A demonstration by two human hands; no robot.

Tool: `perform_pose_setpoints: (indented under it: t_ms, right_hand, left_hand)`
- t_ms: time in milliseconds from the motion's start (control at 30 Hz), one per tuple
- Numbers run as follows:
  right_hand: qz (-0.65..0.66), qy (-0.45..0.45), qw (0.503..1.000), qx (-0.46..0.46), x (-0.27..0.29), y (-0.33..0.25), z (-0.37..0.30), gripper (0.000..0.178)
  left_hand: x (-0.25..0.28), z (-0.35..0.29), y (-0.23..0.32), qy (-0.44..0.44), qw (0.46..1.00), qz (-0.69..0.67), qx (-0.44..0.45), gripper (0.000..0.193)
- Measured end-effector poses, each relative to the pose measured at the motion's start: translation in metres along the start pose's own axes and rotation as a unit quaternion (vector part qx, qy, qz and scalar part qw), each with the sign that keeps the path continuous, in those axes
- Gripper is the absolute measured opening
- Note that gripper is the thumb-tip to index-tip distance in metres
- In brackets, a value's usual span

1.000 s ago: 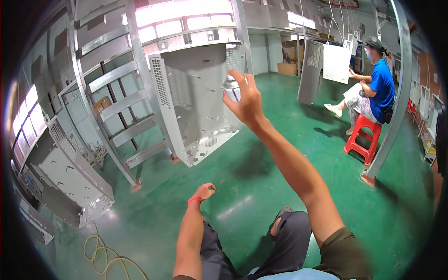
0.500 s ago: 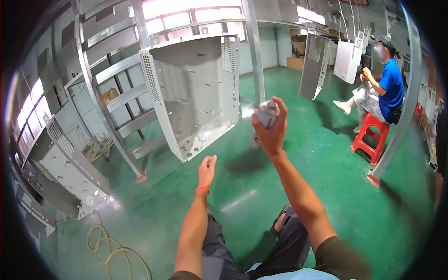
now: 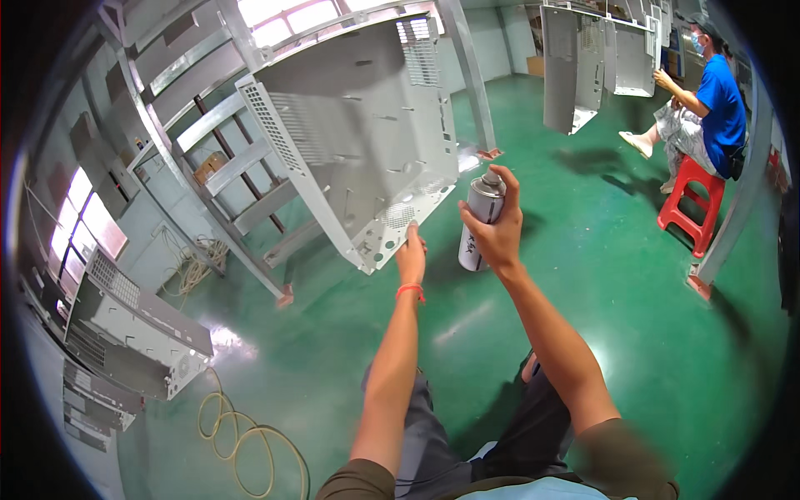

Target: Spray painting the interior and exterior of metal equipment enclosures.

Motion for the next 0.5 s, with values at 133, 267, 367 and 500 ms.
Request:
perform_pose_setpoints:
  t_ms: [133, 267, 367, 500]
  right_hand:
    - [0.01, -0.042, 0.998, 0.035, -0.005, -0.006, 0.005, 0.075]
    - [0.067, -0.117, 0.99, 0.043, -0.019, -0.031, 0.007, 0.075]
    - [0.135, -0.17, 0.975, 0.05, -0.042, -0.05, 0.01, 0.078]
    - [0.217, -0.209, 0.951, 0.071, -0.079, -0.088, 0.036, 0.074]
  left_hand:
    - [-0.014, -0.004, -0.002, -0.039, 0.994, -0.082, 0.064, 0.06]
    - [-0.007, -0.001, -0.011, -0.018, 0.99, -0.133, 0.036, 0.058]
    - [0.006, -0.004, -0.026, -0.121, 0.964, -0.235, 0.003, 0.065]
    - [0.018, 0.01, -0.031, -0.092, 0.959, -0.268, 0.033, 0.065]
Point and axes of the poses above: each hand's wrist, its own z-axis towards the middle knuckle, its own x-axis out of the back of the hand, y = z × x, the point moved 1 cm from there along z, towards the middle knuckle, and after that the axes turned 5 degrees about -z, right-handed, at the moved point
